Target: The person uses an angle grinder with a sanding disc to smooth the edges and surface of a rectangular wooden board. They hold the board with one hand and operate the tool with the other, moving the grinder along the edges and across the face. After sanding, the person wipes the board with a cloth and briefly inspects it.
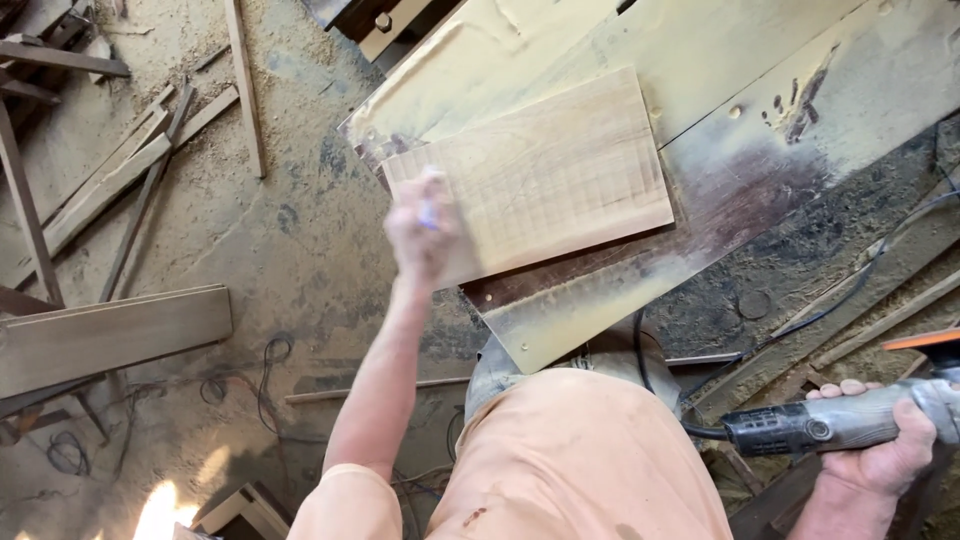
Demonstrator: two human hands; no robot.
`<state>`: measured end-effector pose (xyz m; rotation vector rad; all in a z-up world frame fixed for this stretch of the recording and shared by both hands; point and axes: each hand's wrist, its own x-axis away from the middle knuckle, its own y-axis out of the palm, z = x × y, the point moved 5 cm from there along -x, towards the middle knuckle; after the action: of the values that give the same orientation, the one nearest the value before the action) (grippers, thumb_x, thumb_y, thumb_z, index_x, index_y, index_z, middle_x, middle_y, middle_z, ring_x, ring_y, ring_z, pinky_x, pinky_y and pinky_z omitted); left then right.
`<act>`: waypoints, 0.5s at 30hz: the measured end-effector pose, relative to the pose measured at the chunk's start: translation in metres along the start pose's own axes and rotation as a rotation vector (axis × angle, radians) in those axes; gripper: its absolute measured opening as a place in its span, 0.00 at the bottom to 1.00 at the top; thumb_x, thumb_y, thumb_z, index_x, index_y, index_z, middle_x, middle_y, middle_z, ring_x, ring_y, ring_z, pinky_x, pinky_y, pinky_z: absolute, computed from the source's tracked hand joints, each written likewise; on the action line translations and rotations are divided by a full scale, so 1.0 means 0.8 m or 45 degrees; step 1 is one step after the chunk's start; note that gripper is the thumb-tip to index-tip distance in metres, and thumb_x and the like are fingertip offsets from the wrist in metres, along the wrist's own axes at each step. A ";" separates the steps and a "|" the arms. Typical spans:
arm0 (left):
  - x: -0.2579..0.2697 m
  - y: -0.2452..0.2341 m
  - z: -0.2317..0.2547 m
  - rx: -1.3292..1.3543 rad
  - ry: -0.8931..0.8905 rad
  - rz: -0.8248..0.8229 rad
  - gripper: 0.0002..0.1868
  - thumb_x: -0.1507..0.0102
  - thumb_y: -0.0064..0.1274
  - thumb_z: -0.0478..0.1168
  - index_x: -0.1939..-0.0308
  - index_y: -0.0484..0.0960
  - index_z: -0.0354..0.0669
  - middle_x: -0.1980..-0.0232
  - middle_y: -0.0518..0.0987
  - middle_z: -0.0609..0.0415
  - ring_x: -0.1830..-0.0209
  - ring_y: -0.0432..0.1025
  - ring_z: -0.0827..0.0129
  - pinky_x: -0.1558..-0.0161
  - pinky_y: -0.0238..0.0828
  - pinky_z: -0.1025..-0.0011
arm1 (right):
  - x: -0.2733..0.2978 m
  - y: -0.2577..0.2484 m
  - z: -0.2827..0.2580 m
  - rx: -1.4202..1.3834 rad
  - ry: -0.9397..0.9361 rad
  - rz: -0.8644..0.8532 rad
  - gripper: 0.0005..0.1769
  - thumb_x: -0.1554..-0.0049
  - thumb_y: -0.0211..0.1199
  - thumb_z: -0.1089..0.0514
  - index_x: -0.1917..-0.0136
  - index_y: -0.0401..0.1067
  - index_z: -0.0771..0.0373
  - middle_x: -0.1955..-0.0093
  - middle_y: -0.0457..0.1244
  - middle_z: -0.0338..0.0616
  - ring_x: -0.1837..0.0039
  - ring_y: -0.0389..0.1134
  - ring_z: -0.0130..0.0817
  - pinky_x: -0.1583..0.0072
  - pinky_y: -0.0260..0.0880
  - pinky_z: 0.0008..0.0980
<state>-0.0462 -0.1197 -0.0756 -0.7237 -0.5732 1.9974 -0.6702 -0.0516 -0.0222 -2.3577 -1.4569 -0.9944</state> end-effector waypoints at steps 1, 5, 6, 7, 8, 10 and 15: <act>0.012 0.018 -0.003 -0.210 0.311 0.013 0.11 0.30 0.43 0.34 0.46 0.78 0.41 0.54 0.78 0.49 0.60 0.74 0.65 0.62 0.75 0.74 | 0.000 -0.001 0.000 0.005 0.011 0.006 0.17 0.49 0.62 0.37 0.52 0.72 0.46 0.51 0.66 0.29 0.48 0.68 0.31 0.35 0.70 0.40; 0.030 0.112 0.239 -0.200 0.777 -0.164 0.16 0.32 0.53 0.33 0.39 0.75 0.46 0.47 0.81 0.46 0.53 0.79 0.55 0.56 0.81 0.58 | 0.000 0.008 -0.007 0.039 0.001 0.013 0.17 0.50 0.63 0.35 0.54 0.73 0.45 0.52 0.67 0.29 0.48 0.69 0.32 0.37 0.70 0.37; 0.034 0.140 0.271 -0.217 0.832 -0.216 0.15 0.33 0.50 0.35 0.41 0.75 0.48 0.49 0.79 0.50 0.52 0.74 0.56 0.52 0.72 0.57 | -0.002 0.008 -0.010 0.060 -0.007 0.006 0.19 0.50 0.63 0.34 0.53 0.73 0.46 0.52 0.67 0.29 0.49 0.69 0.32 0.38 0.70 0.37; 0.033 0.169 0.302 -0.237 0.886 -0.262 0.14 0.33 0.48 0.37 0.43 0.75 0.50 0.50 0.76 0.54 0.50 0.68 0.56 0.47 0.63 0.56 | -0.008 0.010 -0.014 0.083 -0.017 -0.008 0.20 0.49 0.62 0.34 0.52 0.72 0.47 0.52 0.67 0.29 0.50 0.69 0.31 0.39 0.71 0.37; 0.039 0.203 0.311 -0.246 0.880 -0.240 0.14 0.33 0.48 0.37 0.43 0.75 0.50 0.50 0.76 0.54 0.50 0.68 0.56 0.47 0.63 0.56 | 0.000 0.021 -0.022 0.089 -0.025 -0.030 0.20 0.49 0.62 0.34 0.52 0.72 0.47 0.52 0.67 0.29 0.50 0.69 0.31 0.39 0.71 0.37; 0.027 0.261 0.325 -0.317 0.945 0.019 0.14 0.35 0.44 0.34 0.48 0.79 0.38 0.55 0.77 0.46 0.49 0.70 0.52 0.43 0.66 0.45 | 0.005 0.042 -0.035 0.033 -0.066 0.255 0.21 0.56 0.65 0.37 0.55 0.70 0.49 0.58 0.63 0.31 0.56 0.67 0.28 0.48 0.73 0.29; 0.002 0.289 0.310 -0.404 0.717 -0.473 0.24 0.31 0.38 0.39 0.30 0.67 0.55 0.34 0.71 0.48 0.24 0.61 0.46 0.24 0.50 0.30 | -0.048 0.105 -0.069 -0.005 -0.098 0.014 0.21 0.55 0.64 0.38 0.54 0.70 0.50 0.57 0.63 0.33 0.55 0.67 0.29 0.48 0.73 0.30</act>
<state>-0.3553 -0.2568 -0.0458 -1.2199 -0.6295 1.2922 -0.6341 -0.1474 0.0100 -2.4295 -1.4684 -0.9147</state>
